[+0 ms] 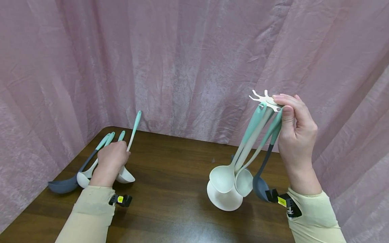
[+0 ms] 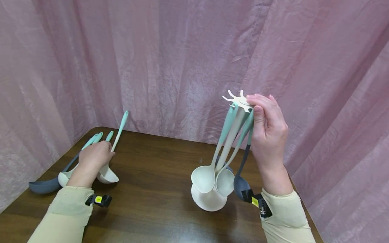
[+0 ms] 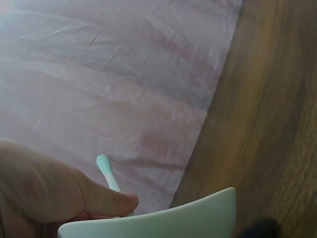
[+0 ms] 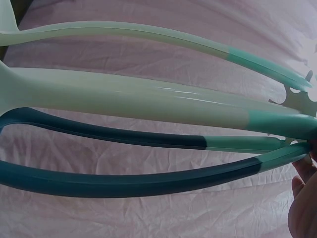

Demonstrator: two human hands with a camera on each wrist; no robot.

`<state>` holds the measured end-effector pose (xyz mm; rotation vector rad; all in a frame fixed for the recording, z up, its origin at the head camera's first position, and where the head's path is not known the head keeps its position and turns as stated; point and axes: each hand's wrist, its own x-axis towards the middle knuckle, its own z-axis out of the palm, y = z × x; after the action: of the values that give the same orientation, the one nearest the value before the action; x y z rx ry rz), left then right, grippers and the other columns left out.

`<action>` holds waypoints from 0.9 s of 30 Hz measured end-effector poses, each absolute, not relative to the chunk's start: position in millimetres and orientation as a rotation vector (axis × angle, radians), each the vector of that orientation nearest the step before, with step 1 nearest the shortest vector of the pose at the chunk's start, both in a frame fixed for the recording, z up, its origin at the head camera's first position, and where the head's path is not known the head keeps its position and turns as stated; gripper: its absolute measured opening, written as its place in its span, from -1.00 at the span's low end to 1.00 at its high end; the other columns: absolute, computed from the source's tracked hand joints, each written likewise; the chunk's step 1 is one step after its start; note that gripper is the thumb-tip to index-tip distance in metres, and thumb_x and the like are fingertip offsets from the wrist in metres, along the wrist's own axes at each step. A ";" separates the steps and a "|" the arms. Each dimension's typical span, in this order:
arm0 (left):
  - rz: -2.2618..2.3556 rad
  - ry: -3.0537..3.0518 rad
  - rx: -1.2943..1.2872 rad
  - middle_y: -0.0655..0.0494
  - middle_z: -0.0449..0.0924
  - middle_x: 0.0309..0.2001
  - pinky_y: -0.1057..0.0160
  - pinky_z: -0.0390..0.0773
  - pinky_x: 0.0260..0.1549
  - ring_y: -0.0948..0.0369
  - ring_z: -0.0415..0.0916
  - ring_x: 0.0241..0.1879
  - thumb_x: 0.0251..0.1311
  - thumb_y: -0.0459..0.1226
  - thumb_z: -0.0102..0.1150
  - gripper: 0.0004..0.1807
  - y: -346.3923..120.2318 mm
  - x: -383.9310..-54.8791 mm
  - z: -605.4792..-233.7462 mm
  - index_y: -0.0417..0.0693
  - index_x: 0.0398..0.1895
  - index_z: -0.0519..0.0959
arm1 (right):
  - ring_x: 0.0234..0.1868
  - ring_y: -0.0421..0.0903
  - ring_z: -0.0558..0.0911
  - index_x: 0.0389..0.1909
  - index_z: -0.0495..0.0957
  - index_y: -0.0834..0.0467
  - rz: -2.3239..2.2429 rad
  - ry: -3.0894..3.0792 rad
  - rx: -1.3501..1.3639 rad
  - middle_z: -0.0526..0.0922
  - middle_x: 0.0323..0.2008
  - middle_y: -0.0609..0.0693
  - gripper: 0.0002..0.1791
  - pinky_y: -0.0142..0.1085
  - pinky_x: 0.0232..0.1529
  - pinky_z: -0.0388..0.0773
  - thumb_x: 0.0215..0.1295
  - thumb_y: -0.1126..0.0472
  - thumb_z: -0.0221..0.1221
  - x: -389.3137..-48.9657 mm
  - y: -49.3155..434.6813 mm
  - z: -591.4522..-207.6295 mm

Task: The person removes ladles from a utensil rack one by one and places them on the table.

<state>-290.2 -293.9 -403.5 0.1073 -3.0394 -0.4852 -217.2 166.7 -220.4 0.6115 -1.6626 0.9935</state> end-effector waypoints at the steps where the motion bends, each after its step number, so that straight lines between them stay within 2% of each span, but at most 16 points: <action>1: -0.484 -3.045 0.114 -0.21 0.69 -0.35 -0.16 0.57 -0.47 -0.17 0.66 -0.35 0.48 -0.25 0.34 -0.77 -294.2 -290.1 -403.6 -0.23 -0.32 0.67 | 0.28 -0.06 0.70 0.07 0.72 0.45 0.995 -1.661 0.612 0.80 0.08 0.26 -0.69 -0.06 0.60 0.26 0.70 0.25 0.17 -217.0 166.6 -220.4; 11: -0.478 -3.103 0.151 -0.19 0.70 -0.34 -0.17 0.59 -0.42 -0.15 0.67 -0.34 0.48 -0.24 0.34 -0.77 -300.0 -293.4 -409.1 -0.22 -0.31 0.69 | 0.26 -0.05 0.71 0.06 0.72 0.46 1.009 -1.645 0.611 0.82 0.07 0.21 -0.67 -0.06 0.59 0.26 0.69 0.22 0.19 -216.6 166.0 -220.3; 27: -0.467 -3.181 0.151 -0.14 0.68 -0.34 -0.21 0.60 -0.31 -0.11 0.64 -0.32 0.50 -0.24 0.31 -0.79 -307.4 -299.9 -424.0 -0.22 -0.25 0.71 | 0.26 -0.06 0.71 0.06 0.73 0.45 1.000 -1.642 0.604 0.81 0.07 0.24 -0.65 -0.06 0.59 0.28 0.69 0.20 0.19 -217.8 166.1 -220.6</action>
<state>-299.9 -307.4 -424.0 0.1511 -3.1807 -0.4666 -217.8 166.1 -220.6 0.6042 -1.6423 0.9998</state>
